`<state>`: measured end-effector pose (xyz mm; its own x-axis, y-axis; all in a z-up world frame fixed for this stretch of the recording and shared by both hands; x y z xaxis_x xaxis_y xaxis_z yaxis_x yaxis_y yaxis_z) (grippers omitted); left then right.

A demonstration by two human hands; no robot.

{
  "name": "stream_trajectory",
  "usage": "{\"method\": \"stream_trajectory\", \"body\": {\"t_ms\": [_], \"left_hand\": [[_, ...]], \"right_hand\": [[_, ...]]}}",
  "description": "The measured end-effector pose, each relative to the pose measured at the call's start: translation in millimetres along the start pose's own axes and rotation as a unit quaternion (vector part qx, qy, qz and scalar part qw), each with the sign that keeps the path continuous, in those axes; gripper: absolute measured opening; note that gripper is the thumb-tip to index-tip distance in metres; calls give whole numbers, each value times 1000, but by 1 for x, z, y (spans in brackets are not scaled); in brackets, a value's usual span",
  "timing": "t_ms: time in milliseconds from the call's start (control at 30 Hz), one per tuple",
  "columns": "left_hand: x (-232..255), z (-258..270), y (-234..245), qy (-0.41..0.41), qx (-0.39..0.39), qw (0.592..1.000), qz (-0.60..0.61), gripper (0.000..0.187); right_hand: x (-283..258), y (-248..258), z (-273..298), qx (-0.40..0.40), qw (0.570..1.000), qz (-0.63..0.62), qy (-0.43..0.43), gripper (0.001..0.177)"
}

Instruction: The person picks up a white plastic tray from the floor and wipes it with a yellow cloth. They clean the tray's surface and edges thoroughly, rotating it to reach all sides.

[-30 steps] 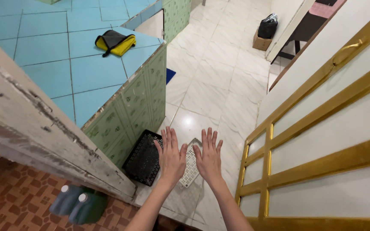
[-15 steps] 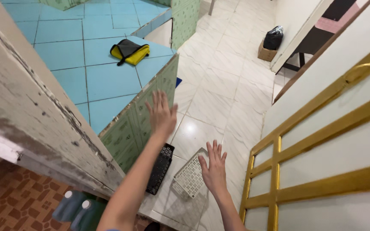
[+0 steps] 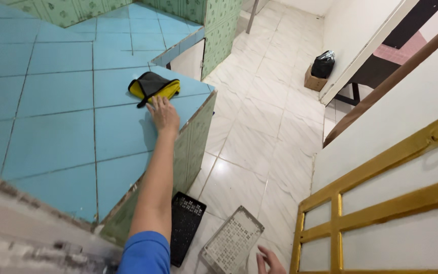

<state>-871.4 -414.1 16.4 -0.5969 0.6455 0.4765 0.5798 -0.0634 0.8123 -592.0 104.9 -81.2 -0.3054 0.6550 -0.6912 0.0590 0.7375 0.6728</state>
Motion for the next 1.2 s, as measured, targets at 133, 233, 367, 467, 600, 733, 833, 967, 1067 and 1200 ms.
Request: {"method": "stream_trajectory", "body": {"t_ms": [133,233,367,467,600,733,833,967,1067,1200], "left_hand": [[-13,-18,-19,4,-14,1000,-18,49],[-19,-28,-25,3,-8,1000,-18,41],[-23,-38,-29,-8,-3,999,-45,22],[-22,-42,-32,-27,14,997,-65,20],[-19,-39,-36,-40,51,995,-77,20],[-21,-29,-34,-43,47,994,-85,16],[-12,-19,-21,-45,27,994,-98,16],[11,7,6,-60,18,995,-79,22],[31,34,32,-40,10,999,-12,23],[56,70,76,-50,11,997,59,26]], "right_hand": [[16,-15,0,-15,997,7,-81,29],[13,-29,-10,-27,994,5,-107,29],[-5,-31,-3,-37,992,0,-124,29],[3,-31,3,-38,991,-1,-125,29],[11,-29,9,-32,992,2,-125,29],[15,-25,16,-26,991,4,-128,29],[22,-32,16,-23,991,2,-132,29],[9,-39,16,-22,991,0,-133,29],[9,-27,37,-21,991,-2,-131,29],[8,-12,65,-17,995,-5,-101,29]]}}
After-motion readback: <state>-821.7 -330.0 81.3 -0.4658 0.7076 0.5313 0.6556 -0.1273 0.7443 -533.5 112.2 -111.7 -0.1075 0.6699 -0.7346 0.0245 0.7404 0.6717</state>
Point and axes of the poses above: each hand's wrist, its own z-axis away from the middle knuckle, its own y-axis out of the back of the hand, x = y × z, the point moved 1 cm from there along -z, towards the middle knuckle, and after that the axes turned 14 degrees about y, right-handed, at the moved point
